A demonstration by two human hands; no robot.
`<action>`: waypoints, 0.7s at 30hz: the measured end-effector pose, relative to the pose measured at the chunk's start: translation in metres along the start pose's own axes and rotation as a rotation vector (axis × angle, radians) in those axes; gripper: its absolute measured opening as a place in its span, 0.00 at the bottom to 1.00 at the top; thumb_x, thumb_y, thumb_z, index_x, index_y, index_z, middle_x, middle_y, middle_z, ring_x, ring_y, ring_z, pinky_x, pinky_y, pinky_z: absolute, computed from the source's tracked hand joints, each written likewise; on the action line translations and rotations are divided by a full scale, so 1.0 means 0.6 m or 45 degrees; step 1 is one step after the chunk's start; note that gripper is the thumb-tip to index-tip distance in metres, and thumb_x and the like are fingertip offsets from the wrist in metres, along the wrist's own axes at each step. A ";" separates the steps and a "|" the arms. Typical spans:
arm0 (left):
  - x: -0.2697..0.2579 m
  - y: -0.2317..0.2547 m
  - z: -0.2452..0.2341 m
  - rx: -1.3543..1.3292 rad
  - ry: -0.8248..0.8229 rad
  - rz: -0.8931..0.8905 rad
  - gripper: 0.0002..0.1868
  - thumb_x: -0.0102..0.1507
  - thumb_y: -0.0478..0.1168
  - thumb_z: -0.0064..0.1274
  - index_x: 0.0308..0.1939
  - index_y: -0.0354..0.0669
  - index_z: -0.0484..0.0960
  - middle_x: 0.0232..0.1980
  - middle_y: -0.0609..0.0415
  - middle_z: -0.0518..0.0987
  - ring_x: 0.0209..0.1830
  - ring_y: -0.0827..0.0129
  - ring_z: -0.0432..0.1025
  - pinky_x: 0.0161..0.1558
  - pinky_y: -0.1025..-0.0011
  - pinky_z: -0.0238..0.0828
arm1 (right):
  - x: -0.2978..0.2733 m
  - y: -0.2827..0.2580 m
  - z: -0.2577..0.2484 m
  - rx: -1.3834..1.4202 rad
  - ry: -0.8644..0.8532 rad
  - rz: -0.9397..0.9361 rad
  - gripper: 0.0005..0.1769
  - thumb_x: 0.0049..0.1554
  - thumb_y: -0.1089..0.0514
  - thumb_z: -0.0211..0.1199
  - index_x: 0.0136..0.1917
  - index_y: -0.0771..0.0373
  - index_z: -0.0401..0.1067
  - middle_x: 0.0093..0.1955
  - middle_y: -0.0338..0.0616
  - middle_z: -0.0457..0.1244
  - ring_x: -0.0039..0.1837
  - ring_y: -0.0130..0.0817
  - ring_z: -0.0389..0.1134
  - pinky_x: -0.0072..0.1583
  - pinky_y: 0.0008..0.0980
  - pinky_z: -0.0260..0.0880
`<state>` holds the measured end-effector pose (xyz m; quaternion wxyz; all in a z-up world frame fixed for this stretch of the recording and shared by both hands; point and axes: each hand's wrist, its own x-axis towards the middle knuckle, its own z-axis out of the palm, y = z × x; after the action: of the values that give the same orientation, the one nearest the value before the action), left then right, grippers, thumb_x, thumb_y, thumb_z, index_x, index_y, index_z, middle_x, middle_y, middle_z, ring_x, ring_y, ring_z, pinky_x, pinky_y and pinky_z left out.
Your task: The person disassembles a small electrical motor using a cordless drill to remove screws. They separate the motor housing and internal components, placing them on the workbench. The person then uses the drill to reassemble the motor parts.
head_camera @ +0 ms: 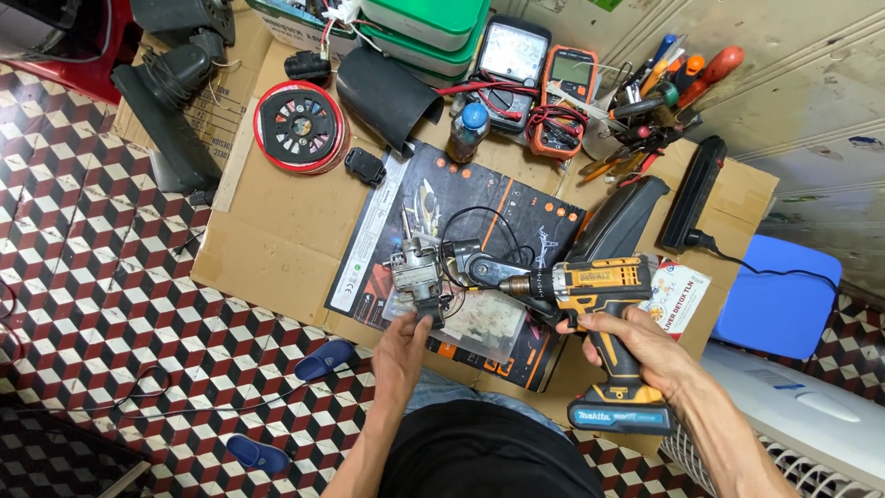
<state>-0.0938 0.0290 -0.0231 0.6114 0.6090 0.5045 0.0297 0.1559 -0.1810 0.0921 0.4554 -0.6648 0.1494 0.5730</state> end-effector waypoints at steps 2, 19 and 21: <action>-0.021 0.042 0.003 0.250 0.080 0.005 0.21 0.65 0.50 0.57 0.54 0.38 0.78 0.42 0.51 0.86 0.40 0.71 0.80 0.44 0.69 0.77 | -0.010 0.022 -0.016 -0.088 0.001 -0.034 0.22 0.53 0.54 0.64 0.53 0.74 0.80 0.33 0.45 0.69 0.30 0.29 0.62 0.31 0.29 0.61; 0.068 0.074 0.048 1.225 -0.198 0.944 0.10 0.64 0.38 0.56 0.46 0.38 0.75 0.42 0.45 0.76 0.42 0.54 0.78 0.36 0.57 0.77 | -0.088 0.184 -0.051 -0.450 0.150 0.058 0.17 0.57 0.51 0.67 0.54 0.64 0.80 0.26 0.42 0.65 0.30 0.28 0.63 0.34 0.30 0.60; 0.073 0.073 0.042 1.185 -0.261 1.036 0.15 0.59 0.39 0.58 0.46 0.36 0.75 0.42 0.45 0.77 0.42 0.51 0.77 0.35 0.56 0.77 | -0.085 0.185 -0.047 -0.528 0.140 0.008 0.17 0.58 0.49 0.66 0.53 0.63 0.80 0.25 0.41 0.64 0.30 0.27 0.61 0.33 0.29 0.57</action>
<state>-0.0304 0.0506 -0.0214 0.2671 0.9545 0.1309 -0.0214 0.0785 -0.2793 0.0879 0.2983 -0.7740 0.0549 0.5558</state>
